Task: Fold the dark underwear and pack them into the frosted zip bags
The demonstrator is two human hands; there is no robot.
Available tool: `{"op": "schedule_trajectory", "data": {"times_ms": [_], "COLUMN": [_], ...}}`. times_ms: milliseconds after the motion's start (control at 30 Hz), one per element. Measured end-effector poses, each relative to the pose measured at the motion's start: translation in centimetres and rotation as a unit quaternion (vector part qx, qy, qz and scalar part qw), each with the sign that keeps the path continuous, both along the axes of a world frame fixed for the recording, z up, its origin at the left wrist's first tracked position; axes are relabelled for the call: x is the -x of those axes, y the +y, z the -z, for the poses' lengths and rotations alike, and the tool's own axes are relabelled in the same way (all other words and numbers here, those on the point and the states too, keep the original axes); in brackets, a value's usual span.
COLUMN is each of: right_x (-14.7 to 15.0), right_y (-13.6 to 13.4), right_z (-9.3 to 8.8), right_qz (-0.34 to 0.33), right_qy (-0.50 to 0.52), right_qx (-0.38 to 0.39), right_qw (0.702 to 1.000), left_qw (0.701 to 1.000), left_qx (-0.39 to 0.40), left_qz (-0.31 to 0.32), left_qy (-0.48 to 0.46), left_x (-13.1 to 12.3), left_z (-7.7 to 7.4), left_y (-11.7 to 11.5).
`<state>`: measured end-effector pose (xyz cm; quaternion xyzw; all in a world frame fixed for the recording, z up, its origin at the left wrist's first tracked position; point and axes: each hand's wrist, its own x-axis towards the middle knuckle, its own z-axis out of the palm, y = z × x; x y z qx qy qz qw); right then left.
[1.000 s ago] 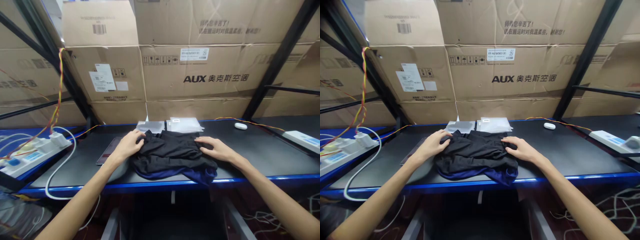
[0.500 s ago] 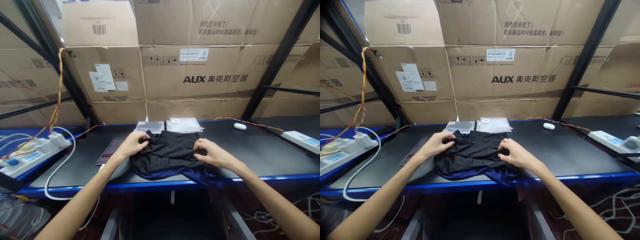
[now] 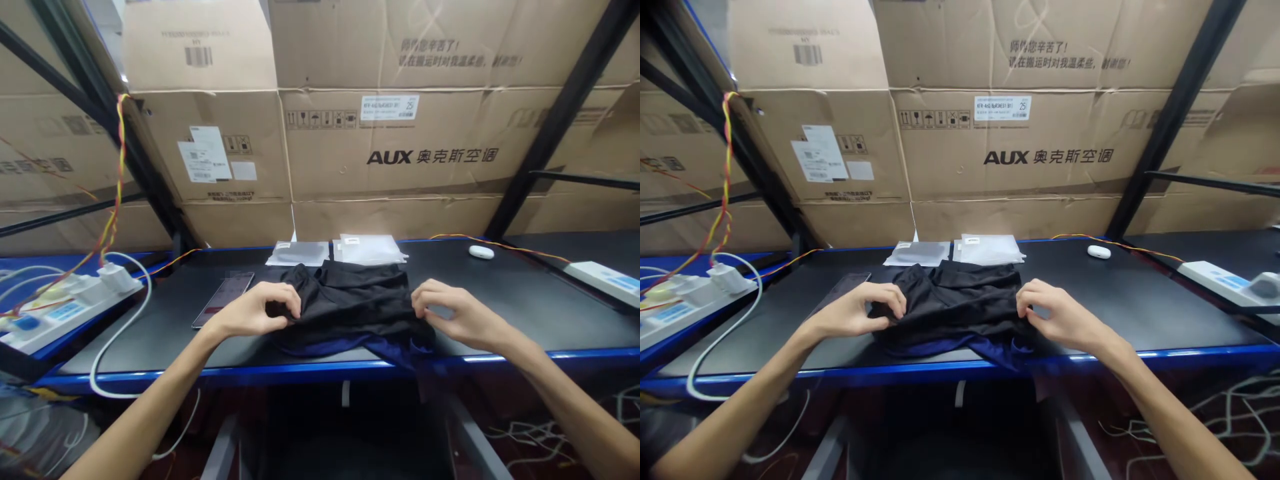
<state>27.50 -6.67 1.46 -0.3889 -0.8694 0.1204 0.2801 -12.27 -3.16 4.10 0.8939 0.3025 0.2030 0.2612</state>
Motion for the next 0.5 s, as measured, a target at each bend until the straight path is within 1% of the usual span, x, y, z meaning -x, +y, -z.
{"op": "schedule_trajectory", "data": {"times_ms": [100, 167, 267, 333, 400, 433, 500], "right_x": [0.4, 0.8, 0.9, 0.6, 0.0, -0.3, -0.8], "right_y": [-1.3, -2.1, -2.8, -2.5, -1.5, -0.7, 1.1], "right_z": [-0.2, -0.4, -0.6, -0.6, -0.5, -0.4, -0.2], "right_qz": [-0.045, -0.067, -0.077, -0.05, 0.011, 0.048, 0.113], "right_qy": [-0.026, -0.039, -0.026, 0.011, 0.069, 0.101, 0.148], "right_qx": [0.048, 0.074, 0.116, 0.141, 0.15, 0.147, 0.116], "right_qw": [0.997, 0.994, 0.99, 0.989, 0.986, 0.983, 0.976], "left_qw": [0.999, 0.998, 0.997, 0.996, 0.996, 0.996, 0.994], "left_qx": [0.01, 0.018, 0.038, 0.045, 0.035, 0.02, -0.023], "left_qz": [0.022, 0.028, 0.029, 0.01, -0.035, -0.061, -0.098], "left_qy": [0.046, 0.059, 0.064, 0.072, 0.073, 0.066, 0.042], "left_x": [0.4, 0.6, 0.7, 0.5, 0.0, -0.4, -1.3], "left_z": [0.8, 1.2, 1.2, 0.7, 0.2, -0.1, -0.4], "left_y": [-0.2, -0.2, -0.1, 0.0, 0.3, 0.5, 1.4]}}
